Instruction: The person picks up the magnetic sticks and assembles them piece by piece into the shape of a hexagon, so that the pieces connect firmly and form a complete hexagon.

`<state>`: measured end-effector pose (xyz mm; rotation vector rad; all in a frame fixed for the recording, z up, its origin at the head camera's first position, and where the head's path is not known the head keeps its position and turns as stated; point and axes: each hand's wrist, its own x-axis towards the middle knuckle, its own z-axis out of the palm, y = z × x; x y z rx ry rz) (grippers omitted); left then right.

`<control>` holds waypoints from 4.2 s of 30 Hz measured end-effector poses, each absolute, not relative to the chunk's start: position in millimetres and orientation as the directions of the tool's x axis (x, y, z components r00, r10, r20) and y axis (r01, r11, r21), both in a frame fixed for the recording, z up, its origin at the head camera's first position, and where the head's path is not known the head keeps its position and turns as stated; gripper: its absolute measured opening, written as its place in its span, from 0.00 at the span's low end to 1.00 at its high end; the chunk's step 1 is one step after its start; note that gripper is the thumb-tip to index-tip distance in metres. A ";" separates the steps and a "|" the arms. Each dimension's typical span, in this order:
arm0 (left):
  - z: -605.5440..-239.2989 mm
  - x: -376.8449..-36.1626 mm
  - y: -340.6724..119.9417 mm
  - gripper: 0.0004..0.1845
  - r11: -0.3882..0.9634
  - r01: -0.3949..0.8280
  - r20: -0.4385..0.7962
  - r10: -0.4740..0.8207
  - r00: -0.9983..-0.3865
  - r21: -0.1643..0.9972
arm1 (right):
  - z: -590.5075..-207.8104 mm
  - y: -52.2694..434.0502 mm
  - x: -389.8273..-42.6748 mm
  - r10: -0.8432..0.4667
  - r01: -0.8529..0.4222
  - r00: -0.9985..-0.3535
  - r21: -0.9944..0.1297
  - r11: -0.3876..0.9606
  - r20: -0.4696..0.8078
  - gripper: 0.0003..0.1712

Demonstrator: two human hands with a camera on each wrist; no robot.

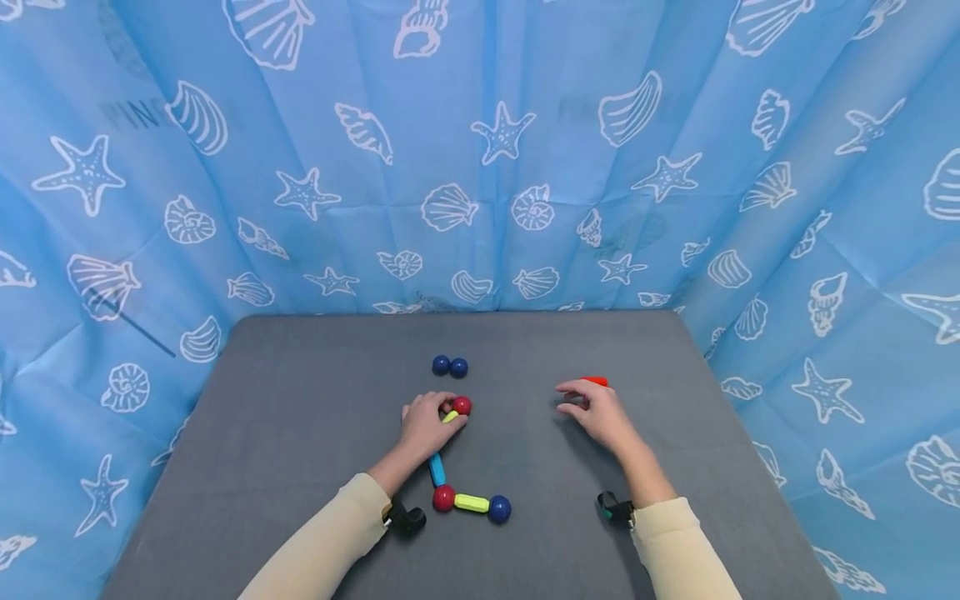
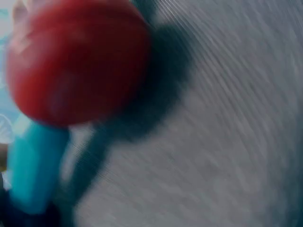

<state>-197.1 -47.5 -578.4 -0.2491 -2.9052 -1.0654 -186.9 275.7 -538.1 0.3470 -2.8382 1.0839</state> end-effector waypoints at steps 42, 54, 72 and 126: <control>-585.9 -178.6 -38.5 0.17 0.704 0.126 0.155 0.023 -0.988 0.699 | -545.5 321.3 -191.9 -0.052 -0.040 -0.998 -0.345 0.938 -0.026 0.15; -585.0 -179.1 -39.1 0.18 0.722 0.110 0.131 0.027 -0.991 0.683 | -541.8 302.8 -183.3 -0.129 -0.133 -0.991 -0.413 0.901 0.039 0.19; -584.2 -180.5 -41.3 0.20 0.723 0.134 0.121 0.070 -0.990 0.678 | -528.9 240.1 -195.4 -0.268 -0.268 -0.961 -0.506 0.820 0.074 0.16; -568.2 -192.1 -42.5 0.26 0.781 0.133 0.010 0.160 -0.987 0.610 | -548.8 160.9 -220.2 -0.514 -0.432 -0.858 -0.575 0.695 0.023 0.12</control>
